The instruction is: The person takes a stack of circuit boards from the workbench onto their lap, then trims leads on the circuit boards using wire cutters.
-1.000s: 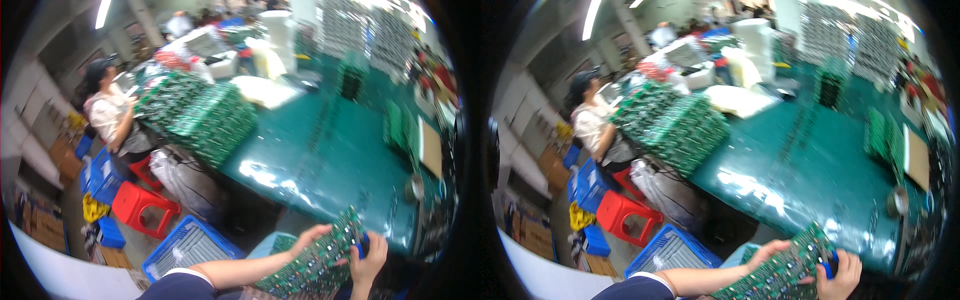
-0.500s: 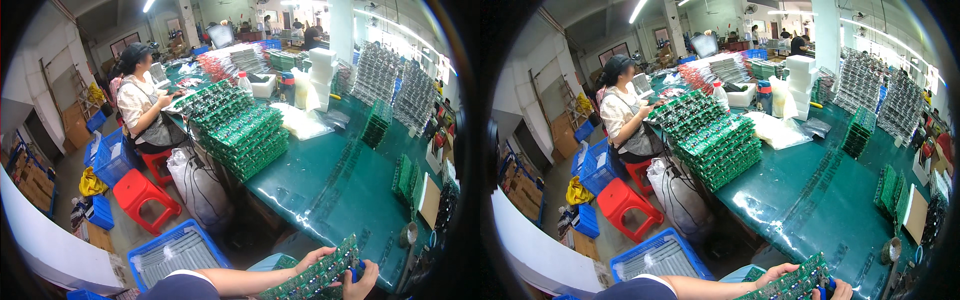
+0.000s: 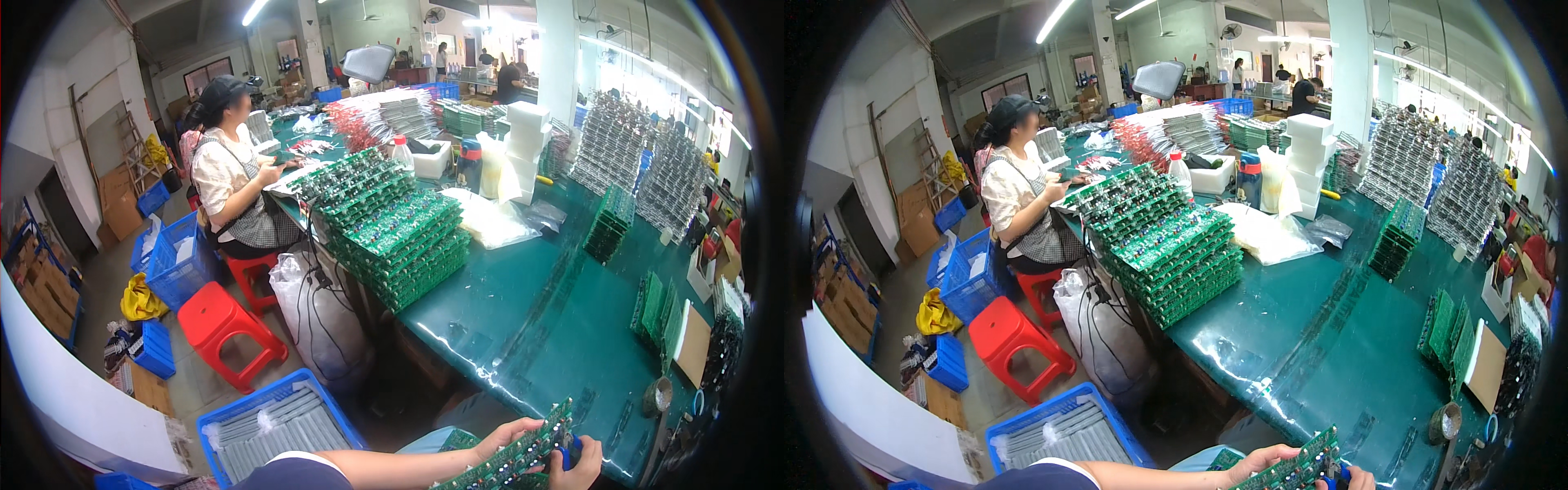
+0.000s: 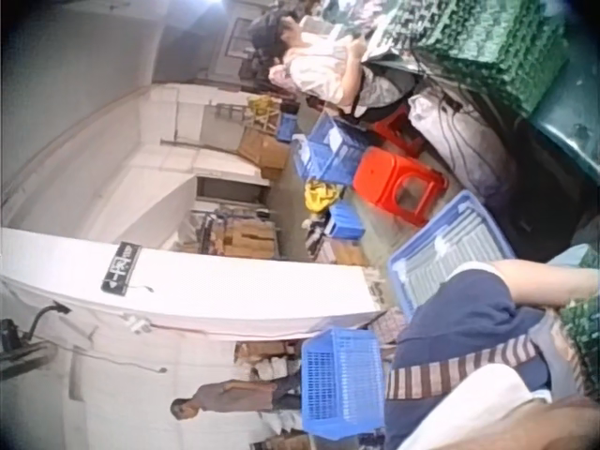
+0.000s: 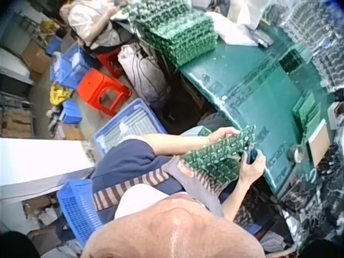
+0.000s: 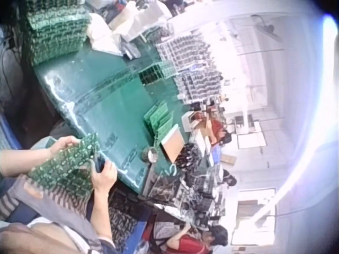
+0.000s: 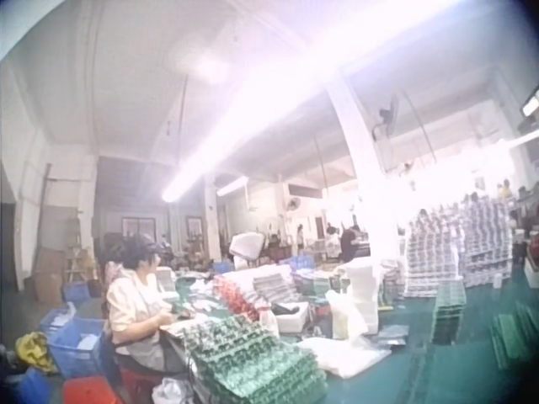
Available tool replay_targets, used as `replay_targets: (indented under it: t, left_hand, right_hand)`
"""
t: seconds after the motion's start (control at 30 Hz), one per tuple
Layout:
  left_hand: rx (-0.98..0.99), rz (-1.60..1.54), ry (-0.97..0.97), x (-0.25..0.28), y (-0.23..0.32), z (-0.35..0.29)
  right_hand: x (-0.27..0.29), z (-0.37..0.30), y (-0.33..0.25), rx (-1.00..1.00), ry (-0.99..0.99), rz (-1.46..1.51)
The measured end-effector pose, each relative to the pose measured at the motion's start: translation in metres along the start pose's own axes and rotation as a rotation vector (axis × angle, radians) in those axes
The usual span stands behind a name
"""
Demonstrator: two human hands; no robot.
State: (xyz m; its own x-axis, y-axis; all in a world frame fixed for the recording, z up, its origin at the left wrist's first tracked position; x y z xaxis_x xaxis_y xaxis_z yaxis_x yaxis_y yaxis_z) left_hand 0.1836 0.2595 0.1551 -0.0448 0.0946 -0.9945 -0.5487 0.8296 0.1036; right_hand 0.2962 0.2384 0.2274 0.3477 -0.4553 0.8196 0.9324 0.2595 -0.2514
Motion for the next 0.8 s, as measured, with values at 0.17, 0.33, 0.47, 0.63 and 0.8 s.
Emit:
replay_targets:
  t: [0.17, 0.33, 0.47, 0.63, 0.8]
  left_hand:
    - [0.005, -0.024, 0.135, 0.015, -0.001, -0.002]
    - [0.006, -0.062, 0.091, 0.014, 0.002, -0.003]
    - [-0.021, -0.075, 0.001, 0.012, 0.005, 0.000]
    - [-0.016, -0.092, 0.010, 0.012, 0.001, -0.002]
    - [-0.031, -0.094, -0.110, 0.003, 0.000, 0.000]
  right_hand:
    - [-0.001, 0.000, 0.000, -0.019, 0.005, 0.046]
    - [-0.005, 0.000, 0.001, -0.022, 0.018, 0.062]
    - [-0.007, 0.001, 0.000, -0.009, 0.020, 0.087]
    - [-0.008, -0.002, 0.001, 0.027, 0.041, 0.092]
    - [-0.007, -0.010, 0.003, -0.040, -0.001, 0.093]
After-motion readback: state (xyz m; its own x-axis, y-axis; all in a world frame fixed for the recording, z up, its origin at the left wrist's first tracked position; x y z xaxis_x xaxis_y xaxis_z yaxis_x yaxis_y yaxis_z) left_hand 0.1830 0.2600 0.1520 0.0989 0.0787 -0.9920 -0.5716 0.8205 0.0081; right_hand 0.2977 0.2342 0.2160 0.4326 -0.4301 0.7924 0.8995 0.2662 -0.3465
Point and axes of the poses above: each hand's wrist, its own z-axis towards the middle knuckle, its own x-axis out of the back of the hand, y = z × x, the point moved 10 cm from there along z, towards the middle knuckle, and after that the axes turned 3 degrees about x, right-handed, at the moved point
